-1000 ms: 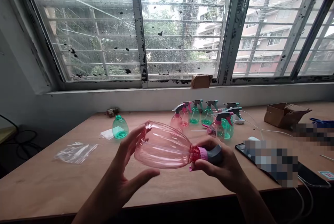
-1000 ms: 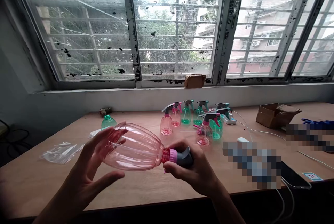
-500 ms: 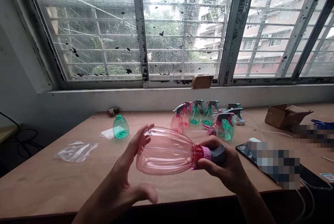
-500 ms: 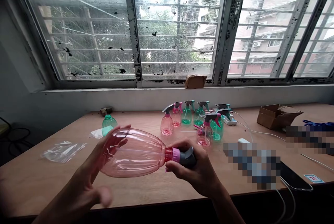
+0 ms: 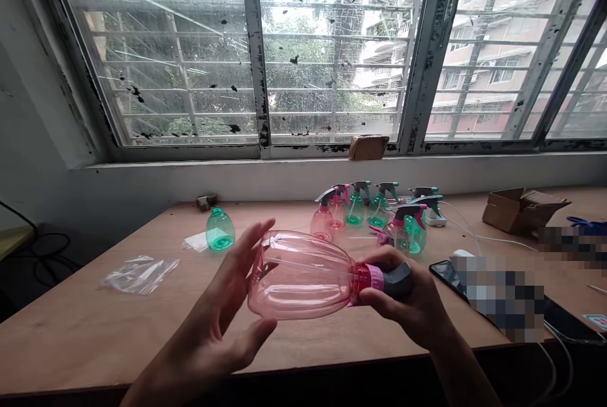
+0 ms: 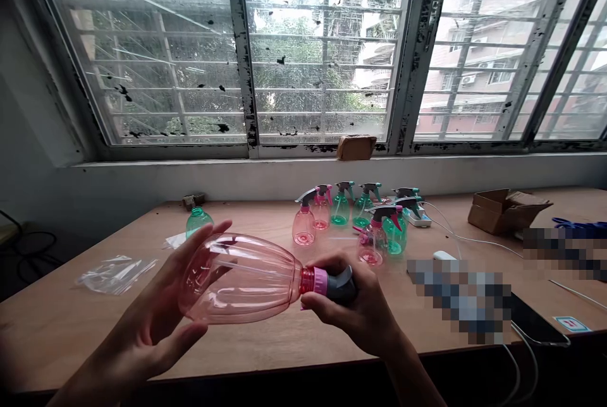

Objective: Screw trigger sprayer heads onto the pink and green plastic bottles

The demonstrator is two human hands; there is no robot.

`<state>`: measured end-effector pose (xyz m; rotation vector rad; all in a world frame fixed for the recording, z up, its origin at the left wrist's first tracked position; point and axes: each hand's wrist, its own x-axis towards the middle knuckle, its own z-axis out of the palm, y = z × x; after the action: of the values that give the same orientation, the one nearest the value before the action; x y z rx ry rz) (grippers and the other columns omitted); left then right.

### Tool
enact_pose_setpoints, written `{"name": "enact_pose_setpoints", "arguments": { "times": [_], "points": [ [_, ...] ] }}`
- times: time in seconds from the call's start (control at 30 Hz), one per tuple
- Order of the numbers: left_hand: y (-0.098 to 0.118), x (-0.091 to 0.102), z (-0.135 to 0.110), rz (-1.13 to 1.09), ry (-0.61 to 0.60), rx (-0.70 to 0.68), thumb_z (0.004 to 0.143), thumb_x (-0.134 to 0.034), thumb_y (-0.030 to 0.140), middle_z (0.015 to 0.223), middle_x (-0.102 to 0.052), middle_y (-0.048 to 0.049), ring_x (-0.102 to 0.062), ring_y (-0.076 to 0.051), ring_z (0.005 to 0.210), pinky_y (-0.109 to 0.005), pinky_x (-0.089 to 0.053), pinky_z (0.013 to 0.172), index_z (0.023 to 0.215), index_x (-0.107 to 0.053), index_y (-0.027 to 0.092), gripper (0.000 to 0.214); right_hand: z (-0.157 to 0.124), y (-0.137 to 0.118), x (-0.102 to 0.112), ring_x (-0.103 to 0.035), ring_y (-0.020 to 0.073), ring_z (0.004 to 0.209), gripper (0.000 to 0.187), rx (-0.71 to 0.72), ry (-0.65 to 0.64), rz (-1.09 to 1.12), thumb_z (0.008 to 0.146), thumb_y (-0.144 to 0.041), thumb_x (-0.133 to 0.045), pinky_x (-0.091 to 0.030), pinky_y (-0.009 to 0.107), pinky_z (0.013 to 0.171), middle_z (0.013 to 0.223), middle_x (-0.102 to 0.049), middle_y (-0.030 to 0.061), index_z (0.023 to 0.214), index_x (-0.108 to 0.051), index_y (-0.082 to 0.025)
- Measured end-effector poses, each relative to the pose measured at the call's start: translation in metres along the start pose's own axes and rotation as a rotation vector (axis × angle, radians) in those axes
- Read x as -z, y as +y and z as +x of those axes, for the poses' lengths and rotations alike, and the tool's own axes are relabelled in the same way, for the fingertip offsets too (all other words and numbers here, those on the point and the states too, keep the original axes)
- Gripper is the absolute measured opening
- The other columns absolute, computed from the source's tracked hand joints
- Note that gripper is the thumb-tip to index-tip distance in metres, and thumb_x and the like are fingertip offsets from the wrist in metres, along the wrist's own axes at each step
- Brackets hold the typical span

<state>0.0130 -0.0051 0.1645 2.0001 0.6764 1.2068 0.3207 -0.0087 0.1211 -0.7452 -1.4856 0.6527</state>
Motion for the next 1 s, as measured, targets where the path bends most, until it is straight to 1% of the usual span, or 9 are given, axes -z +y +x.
{"name": "enact_pose_setpoints", "arguments": {
  "times": [0.13, 0.23, 0.37, 0.47, 0.53, 0.6, 0.77, 0.87, 1.0],
  "points": [
    [-0.007, -0.005, 0.003, 0.072, 0.041, 0.040, 0.104, -0.069, 0.069, 0.187, -0.036, 0.0029, -0.041, -0.041, 0.168, -0.052, -0.038, 0.137, 0.173, -0.044, 0.051, 0.076, -0.001, 0.001, -0.001, -0.064, 0.0186, 0.065, 0.030, 0.021, 0.018, -0.019, 0.091, -0.050, -0.096, -0.053, 0.027, 0.057, 0.082, -0.076, 0.0017, 0.103, -0.083, -0.026],
    [-0.015, 0.000, 0.005, 0.199, 0.150, 0.072, 0.098, -0.068, 0.080, 0.170, -0.059, -0.0048, -0.058, -0.045, 0.151, -0.063, -0.043, 0.131, 0.168, -0.052, 0.050, 0.078, -0.002, 0.002, -0.001, -0.064, 0.0169, 0.062, 0.027, 0.027, 0.015, -0.012, 0.091, -0.046, -0.096, -0.052, 0.025, 0.056, 0.080, -0.076, -0.0002, 0.106, -0.083, -0.028],
    [-0.017, 0.006, 0.003, 0.221, 0.111, 0.069, 0.100, -0.079, 0.062, 0.170, -0.061, -0.0008, -0.065, -0.039, 0.145, -0.054, -0.050, 0.128, 0.169, -0.047, 0.057, 0.076, -0.002, 0.002, -0.001, -0.064, 0.0164, 0.059, 0.029, 0.011, 0.009, 0.016, 0.091, -0.046, -0.097, -0.051, 0.025, 0.054, 0.077, -0.075, -0.0007, 0.107, -0.082, -0.027],
    [-0.012, 0.003, 0.000, 0.171, 0.047, -0.014, 0.102, -0.084, 0.044, 0.183, -0.045, 0.0032, -0.051, -0.034, 0.162, -0.044, -0.048, 0.131, 0.175, -0.030, 0.060, 0.092, -0.002, 0.002, -0.001, -0.066, 0.0183, 0.062, 0.032, 0.012, 0.019, 0.003, 0.090, -0.049, -0.097, -0.052, 0.027, 0.056, 0.080, -0.076, 0.0015, 0.106, -0.083, -0.025],
    [-0.009, 0.000, -0.002, 0.161, 0.023, -0.028, 0.105, -0.080, 0.037, 0.188, -0.036, 0.0021, -0.041, -0.033, 0.169, -0.044, -0.044, 0.134, 0.178, -0.019, 0.057, 0.098, -0.002, 0.003, 0.000, -0.064, 0.0186, 0.065, 0.033, 0.021, 0.023, -0.028, 0.090, -0.052, -0.096, -0.052, 0.028, 0.058, 0.082, -0.076, 0.0020, 0.105, -0.084, -0.025],
    [-0.007, -0.003, -0.002, 0.178, -0.002, -0.015, 0.106, -0.078, 0.040, 0.190, -0.029, 0.0007, -0.035, -0.035, 0.172, -0.050, -0.038, 0.137, 0.180, -0.016, 0.055, 0.098, -0.003, 0.004, 0.000, -0.063, 0.0183, 0.067, 0.033, 0.028, 0.023, -0.044, 0.090, -0.053, -0.096, -0.051, 0.028, 0.060, 0.083, -0.076, 0.0013, 0.105, -0.084, -0.026],
    [-0.009, -0.001, 0.003, 0.200, 0.014, 0.005, 0.103, -0.070, 0.071, 0.189, -0.032, 0.0007, -0.032, -0.044, 0.171, -0.062, -0.030, 0.138, 0.175, -0.035, 0.054, 0.083, -0.004, 0.005, 0.002, -0.063, 0.0184, 0.068, 0.033, 0.042, 0.023, -0.041, 0.090, -0.053, -0.096, -0.051, 0.027, 0.060, 0.084, -0.076, 0.0008, 0.106, -0.083, -0.028],
    [-0.012, 0.005, 0.000, 0.285, 0.041, 0.032, 0.103, -0.073, 0.066, 0.186, -0.039, 0.0014, -0.042, -0.045, 0.166, -0.065, -0.033, 0.136, 0.175, -0.033, 0.058, 0.083, -0.004, 0.004, 0.002, -0.063, 0.0189, 0.066, 0.033, 0.024, 0.018, -0.017, 0.090, -0.052, -0.096, -0.052, 0.027, 0.058, 0.085, -0.076, 0.0015, 0.107, -0.082, -0.027],
    [-0.011, 0.009, -0.006, 0.286, 0.001, -0.043, 0.104, -0.081, 0.044, 0.187, -0.039, -0.0005, -0.051, -0.039, 0.163, -0.055, -0.046, 0.132, 0.178, -0.019, 0.057, 0.097, -0.004, 0.004, 0.002, -0.063, 0.0187, 0.067, 0.033, 0.022, 0.007, -0.014, 0.089, -0.052, -0.097, -0.052, 0.026, 0.059, 0.084, -0.076, 0.0009, 0.107, -0.082, -0.028]
  ]
}}
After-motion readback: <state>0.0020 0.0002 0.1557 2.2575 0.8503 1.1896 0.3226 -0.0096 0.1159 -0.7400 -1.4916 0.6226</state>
